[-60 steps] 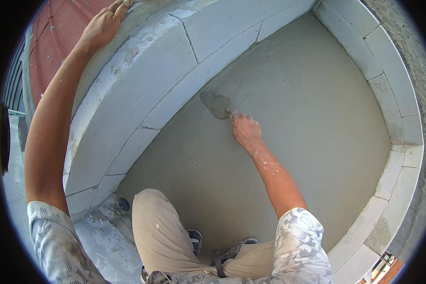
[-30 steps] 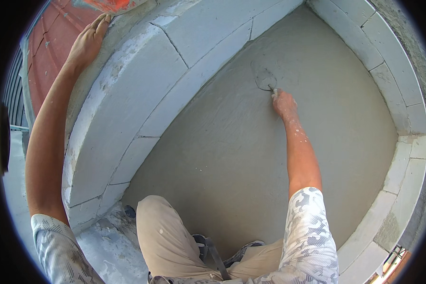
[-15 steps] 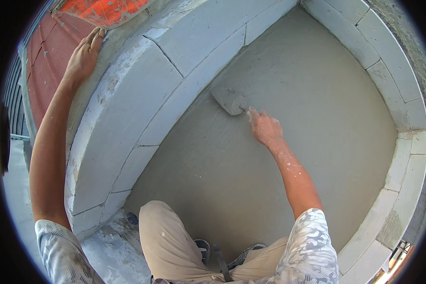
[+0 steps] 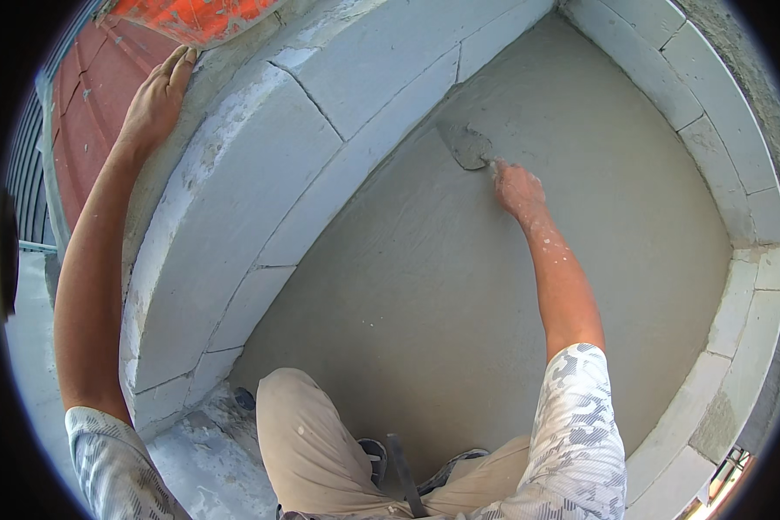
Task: Smooth wet concrete inside a brick-lined enclosure using a hand trowel.
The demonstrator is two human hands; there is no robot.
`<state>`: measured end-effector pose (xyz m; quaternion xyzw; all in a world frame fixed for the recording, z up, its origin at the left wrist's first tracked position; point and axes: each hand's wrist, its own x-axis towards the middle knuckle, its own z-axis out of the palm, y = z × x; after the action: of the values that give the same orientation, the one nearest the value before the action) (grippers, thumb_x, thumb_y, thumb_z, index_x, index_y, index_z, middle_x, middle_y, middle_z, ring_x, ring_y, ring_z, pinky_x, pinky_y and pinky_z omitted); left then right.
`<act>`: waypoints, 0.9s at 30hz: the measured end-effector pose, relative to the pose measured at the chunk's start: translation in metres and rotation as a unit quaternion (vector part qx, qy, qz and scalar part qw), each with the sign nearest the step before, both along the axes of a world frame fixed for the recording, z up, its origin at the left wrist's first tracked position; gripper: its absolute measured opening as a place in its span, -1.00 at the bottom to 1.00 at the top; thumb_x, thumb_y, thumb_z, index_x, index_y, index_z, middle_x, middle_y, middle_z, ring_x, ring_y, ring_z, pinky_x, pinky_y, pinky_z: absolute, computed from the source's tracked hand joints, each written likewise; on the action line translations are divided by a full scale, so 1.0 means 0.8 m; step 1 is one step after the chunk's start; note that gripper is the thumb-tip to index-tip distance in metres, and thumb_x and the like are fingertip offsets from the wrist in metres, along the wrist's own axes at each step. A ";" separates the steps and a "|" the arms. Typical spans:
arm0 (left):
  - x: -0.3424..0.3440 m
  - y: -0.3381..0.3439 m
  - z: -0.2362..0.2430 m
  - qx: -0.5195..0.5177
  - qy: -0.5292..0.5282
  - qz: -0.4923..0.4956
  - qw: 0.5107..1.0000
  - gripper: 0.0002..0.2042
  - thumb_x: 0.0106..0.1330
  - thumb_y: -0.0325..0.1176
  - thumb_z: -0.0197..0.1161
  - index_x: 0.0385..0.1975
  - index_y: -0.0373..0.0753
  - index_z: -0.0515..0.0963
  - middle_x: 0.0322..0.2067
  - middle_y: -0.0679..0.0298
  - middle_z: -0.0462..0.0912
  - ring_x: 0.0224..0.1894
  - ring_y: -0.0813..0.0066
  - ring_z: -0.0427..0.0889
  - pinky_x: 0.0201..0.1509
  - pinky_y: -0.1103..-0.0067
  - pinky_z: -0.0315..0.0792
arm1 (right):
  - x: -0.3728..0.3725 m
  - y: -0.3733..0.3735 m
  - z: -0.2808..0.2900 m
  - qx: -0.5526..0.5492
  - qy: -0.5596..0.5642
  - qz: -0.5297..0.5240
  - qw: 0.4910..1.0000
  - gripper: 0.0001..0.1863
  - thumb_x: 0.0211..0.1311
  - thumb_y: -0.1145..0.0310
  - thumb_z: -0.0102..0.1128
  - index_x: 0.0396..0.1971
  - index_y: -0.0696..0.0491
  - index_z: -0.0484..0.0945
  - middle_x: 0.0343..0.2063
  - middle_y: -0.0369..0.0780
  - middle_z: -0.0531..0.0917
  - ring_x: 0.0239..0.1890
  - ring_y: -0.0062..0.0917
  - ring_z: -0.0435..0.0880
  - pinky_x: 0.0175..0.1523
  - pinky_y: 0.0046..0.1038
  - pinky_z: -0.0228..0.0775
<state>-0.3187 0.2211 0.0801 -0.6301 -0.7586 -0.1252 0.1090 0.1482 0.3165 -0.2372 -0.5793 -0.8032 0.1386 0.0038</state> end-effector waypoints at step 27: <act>-0.015 0.004 -0.009 0.008 0.081 -0.013 0.997 -0.48 0.60 0.00 -0.33 0.38 -0.04 0.37 0.32 0.09 0.45 0.39 0.09 0.36 0.48 0.34 0.24 | -0.075 -0.260 0.042 -0.123 0.044 0.166 0.977 -0.51 0.47 0.22 0.01 0.32 0.04 0.32 -0.06 0.04 0.60 -0.06 -0.06 0.69 -0.03 -0.07 0.60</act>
<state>-0.3311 0.2241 0.0729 -0.6470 -0.7381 -0.0806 0.1735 0.0881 0.1084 -0.2038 -0.4274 -0.8638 0.2608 -0.0553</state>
